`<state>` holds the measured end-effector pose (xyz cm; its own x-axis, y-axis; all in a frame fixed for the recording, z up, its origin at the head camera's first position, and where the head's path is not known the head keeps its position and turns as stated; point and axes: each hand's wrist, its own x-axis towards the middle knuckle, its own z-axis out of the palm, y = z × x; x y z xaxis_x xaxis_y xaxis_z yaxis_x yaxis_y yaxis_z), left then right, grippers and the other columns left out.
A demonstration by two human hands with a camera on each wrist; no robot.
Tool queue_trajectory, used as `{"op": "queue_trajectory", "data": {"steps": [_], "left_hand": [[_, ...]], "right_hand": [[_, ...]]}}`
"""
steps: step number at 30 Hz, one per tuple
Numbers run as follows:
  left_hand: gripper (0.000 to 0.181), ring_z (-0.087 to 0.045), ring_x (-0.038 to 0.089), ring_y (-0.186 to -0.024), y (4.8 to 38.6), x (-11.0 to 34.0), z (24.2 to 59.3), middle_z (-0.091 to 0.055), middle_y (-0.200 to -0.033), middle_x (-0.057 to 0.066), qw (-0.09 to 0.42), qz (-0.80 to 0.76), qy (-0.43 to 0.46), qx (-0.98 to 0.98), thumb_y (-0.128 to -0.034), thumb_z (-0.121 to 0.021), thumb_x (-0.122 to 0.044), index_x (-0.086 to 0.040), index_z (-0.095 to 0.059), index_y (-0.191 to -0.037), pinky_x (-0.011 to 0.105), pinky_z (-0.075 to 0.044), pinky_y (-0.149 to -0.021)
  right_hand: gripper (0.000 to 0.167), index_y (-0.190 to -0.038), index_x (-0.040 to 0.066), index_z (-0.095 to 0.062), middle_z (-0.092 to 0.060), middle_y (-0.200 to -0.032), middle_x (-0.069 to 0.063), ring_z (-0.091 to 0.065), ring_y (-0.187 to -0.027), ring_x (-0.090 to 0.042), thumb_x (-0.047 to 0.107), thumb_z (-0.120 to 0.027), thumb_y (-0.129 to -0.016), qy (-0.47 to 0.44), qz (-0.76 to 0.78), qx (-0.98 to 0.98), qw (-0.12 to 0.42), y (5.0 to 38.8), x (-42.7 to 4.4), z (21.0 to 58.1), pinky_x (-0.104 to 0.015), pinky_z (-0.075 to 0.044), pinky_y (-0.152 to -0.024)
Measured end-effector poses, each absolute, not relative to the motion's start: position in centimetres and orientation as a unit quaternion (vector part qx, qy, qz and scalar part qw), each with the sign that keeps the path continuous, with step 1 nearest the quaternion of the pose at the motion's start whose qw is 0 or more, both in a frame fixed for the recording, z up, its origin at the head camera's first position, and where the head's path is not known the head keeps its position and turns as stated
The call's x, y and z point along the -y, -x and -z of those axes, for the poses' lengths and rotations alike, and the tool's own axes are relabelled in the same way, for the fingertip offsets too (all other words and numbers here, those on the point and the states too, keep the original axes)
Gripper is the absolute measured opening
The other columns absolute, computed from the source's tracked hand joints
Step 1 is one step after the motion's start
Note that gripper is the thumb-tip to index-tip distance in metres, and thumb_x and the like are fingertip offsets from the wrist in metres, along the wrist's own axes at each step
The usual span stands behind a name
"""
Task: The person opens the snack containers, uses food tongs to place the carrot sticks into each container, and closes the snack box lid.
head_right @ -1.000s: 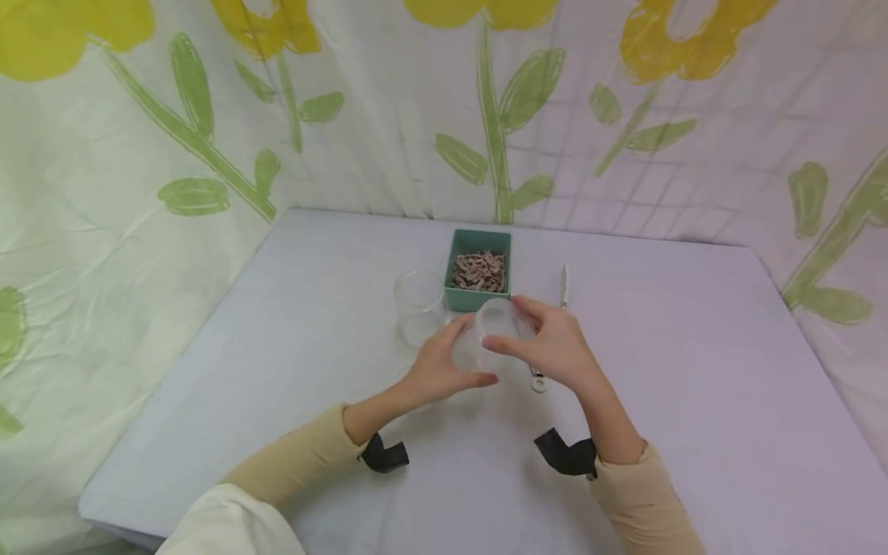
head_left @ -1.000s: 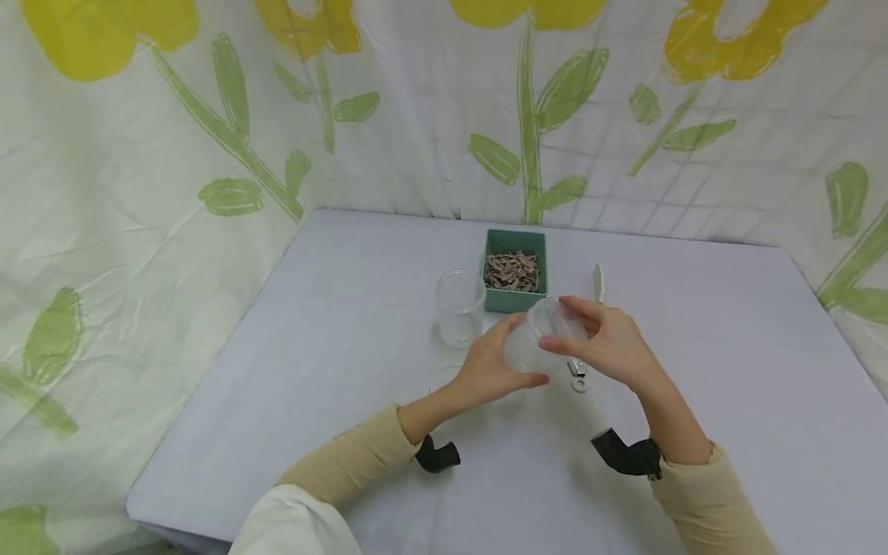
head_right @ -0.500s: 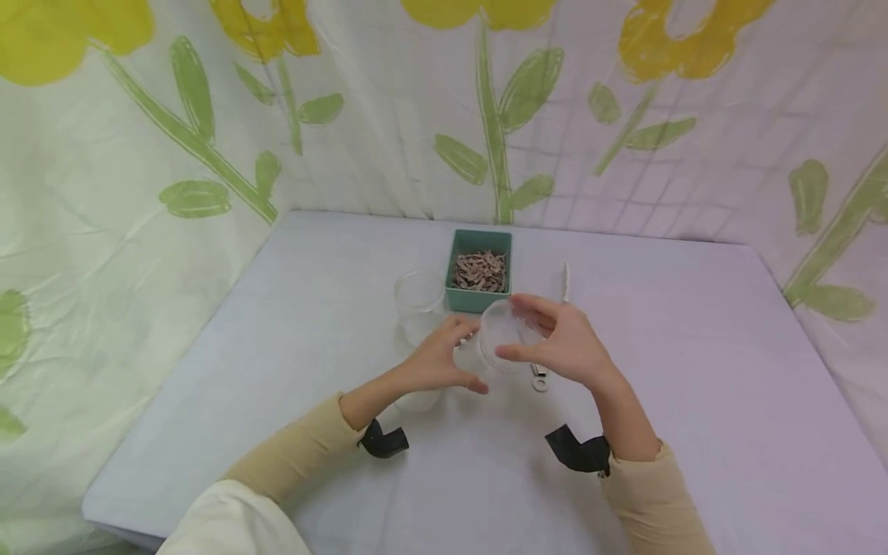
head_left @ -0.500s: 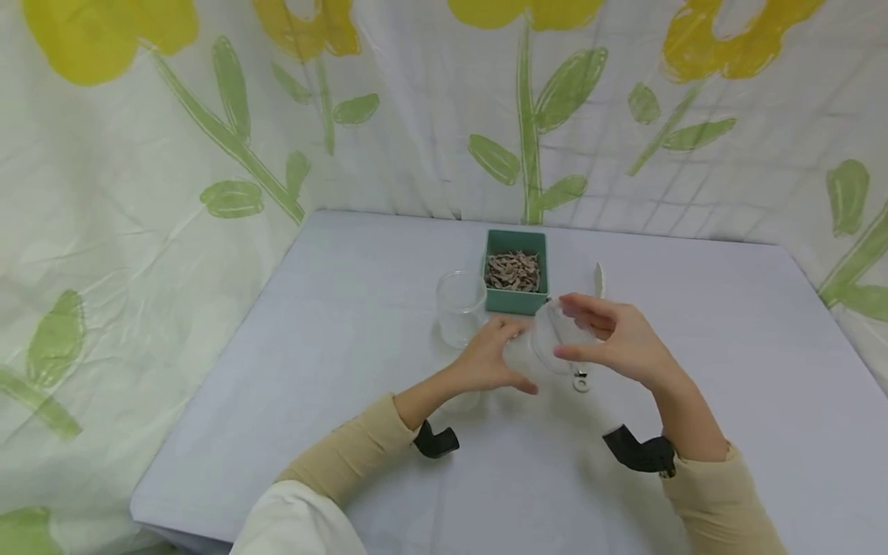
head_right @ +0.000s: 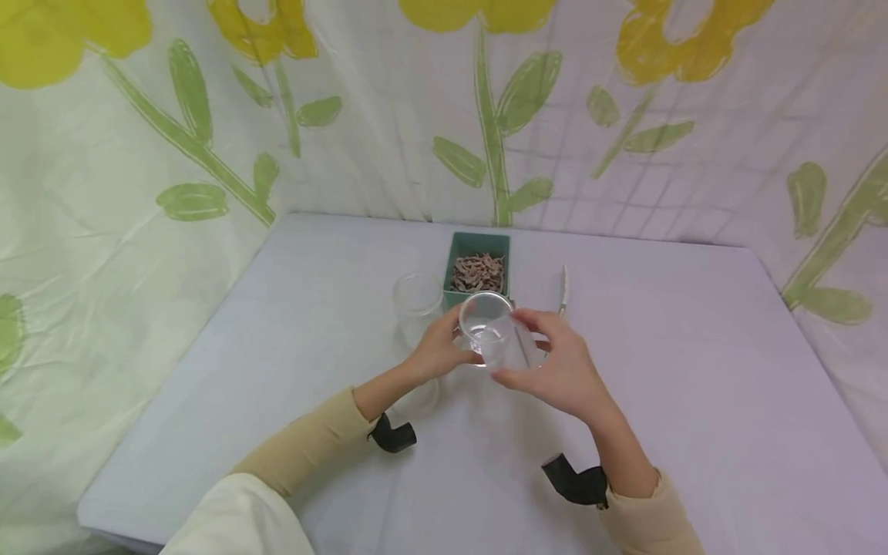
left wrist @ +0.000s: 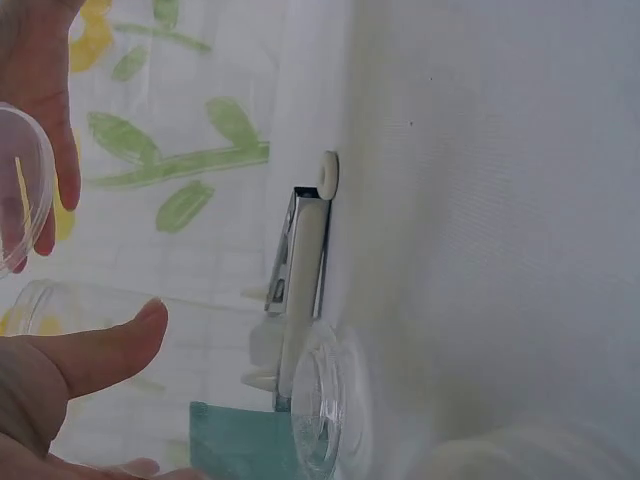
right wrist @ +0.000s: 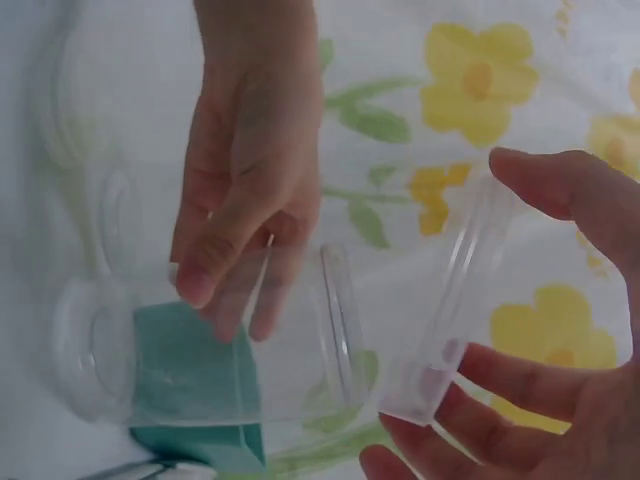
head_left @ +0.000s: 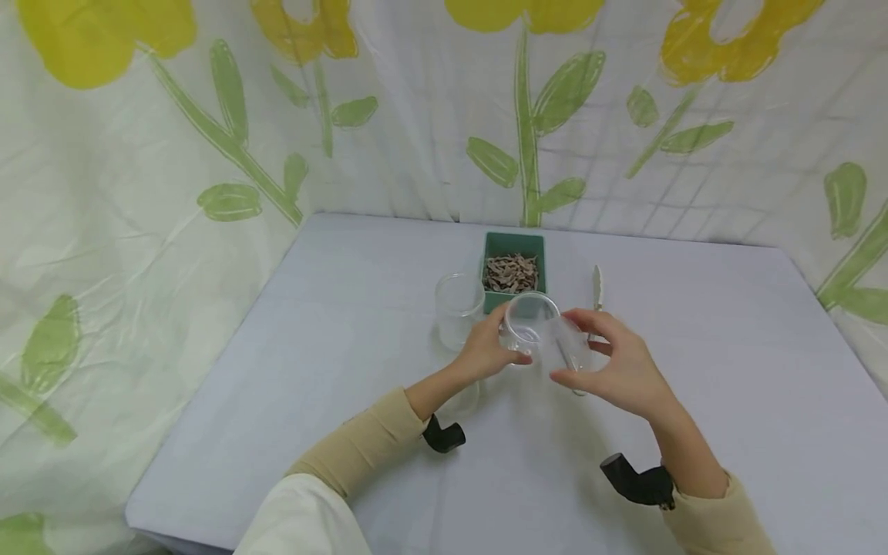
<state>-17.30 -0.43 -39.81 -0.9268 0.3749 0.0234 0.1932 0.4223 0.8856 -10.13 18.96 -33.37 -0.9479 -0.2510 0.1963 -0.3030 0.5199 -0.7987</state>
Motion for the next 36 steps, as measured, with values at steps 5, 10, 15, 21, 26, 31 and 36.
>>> {"op": "queue_trajectory", "data": {"steps": [5,10,15,21,26,31,36], "left_hand": [[0.083,-0.051,0.035,-0.124,17.7,0.4,40.2,-0.052,-0.136,0.02,0.084,-0.505,-0.159,-0.844,-0.0739,-0.082,-0.002,0.001,-0.037,-0.144,0.045,-0.043,-0.101],[0.083,-0.049,0.036,-0.125,18.0,0.3,40.4,-0.05,-0.137,0.021,0.087,-0.497,-0.153,-0.85,-0.0771,-0.082,-0.007,0.002,-0.034,-0.144,0.047,-0.043,-0.1],[0.085,-0.046,0.036,-0.128,18.1,0.2,40.5,-0.047,-0.14,0.021,0.098,-0.502,-0.138,-0.848,-0.0773,-0.083,-0.009,0.0,-0.031,-0.144,0.048,-0.041,-0.103],[0.083,-0.046,0.035,-0.129,18.0,0.2,40.8,-0.046,-0.141,0.022,0.099,-0.496,-0.135,-0.852,-0.0791,-0.081,-0.011,0.003,-0.031,-0.145,0.048,-0.04,-0.103],[0.083,-0.047,0.035,-0.127,18.2,0.2,41.0,-0.047,-0.14,0.022,0.101,-0.493,-0.137,-0.854,-0.0792,-0.081,-0.013,0.004,-0.032,-0.144,0.048,-0.04,-0.102],[0.086,-0.042,0.035,-0.133,18.4,0.5,41.0,-0.04,-0.146,0.021,0.134,-0.486,-0.128,-0.854,-0.0812,-0.078,-0.015,0.002,-0.027,-0.148,0.047,-0.038,-0.105],[0.089,-0.037,0.034,-0.136,18.0,1.0,40.6,-0.034,-0.152,0.02,0.166,-0.485,-0.13,-0.849,-0.083,-0.075,-0.018,-0.001,-0.022,-0.152,0.048,-0.034,-0.108]], "right_hand": [[0.074,-0.13,-0.006,-0.055,-0.059,-0.126,-0.022,-0.057,-0.109,-0.038,0.022,-0.088,-0.07,-0.169,-0.4,0.901,-0.003,10.0,-18.4,34.4,-0.054,-0.05,-0.088],[0.079,-0.129,-0.007,-0.056,-0.055,-0.124,-0.025,-0.06,-0.102,-0.039,0.032,-0.089,-0.069,-0.142,-0.321,0.933,-0.075,10.2,-17.2,35.8,-0.051,-0.053,-0.081],[0.081,-0.127,-0.008,-0.057,-0.054,-0.118,-0.025,-0.059,-0.099,-0.039,0.032,-0.09,-0.066,-0.118,-0.257,0.952,-0.119,10.6,-15.8,37.7,-0.051,-0.052,-0.081],[0.08,-0.127,-0.006,-0.056,-0.056,-0.117,-0.024,-0.06,-0.098,-0.038,0.033,-0.09,-0.066,-0.11,-0.231,0.958,-0.131,11.1,-14.6,39.1,-0.054,-0.05,-0.083],[0.084,-0.129,-0.007,-0.053,-0.051,-0.111,-0.022,-0.059,-0.087,-0.038,0.03,-0.092,-0.064,-0.12,-0.208,0.963,-0.122,11.1,-13.8,39.7,-0.049,-0.053,-0.074],[0.087,-0.13,-0.009,-0.052,-0.053,-0.108,-0.022,-0.06,-0.077,-0.037,0.031,-0.092,-0.064,-0.14,-0.179,0.968,-0.102,11.1,-13.1,40.0,-0.046,-0.054,-0.069],[0.089,-0.13,-0.011,-0.052,-0.053,-0.106,-0.021,-0.062,-0.078,-0.037,0.031,-0.092,-0.063,-0.147,-0.181,0.967,-0.102,11.1,-12.8,40.4,-0.045,-0.054,-0.073]]}}
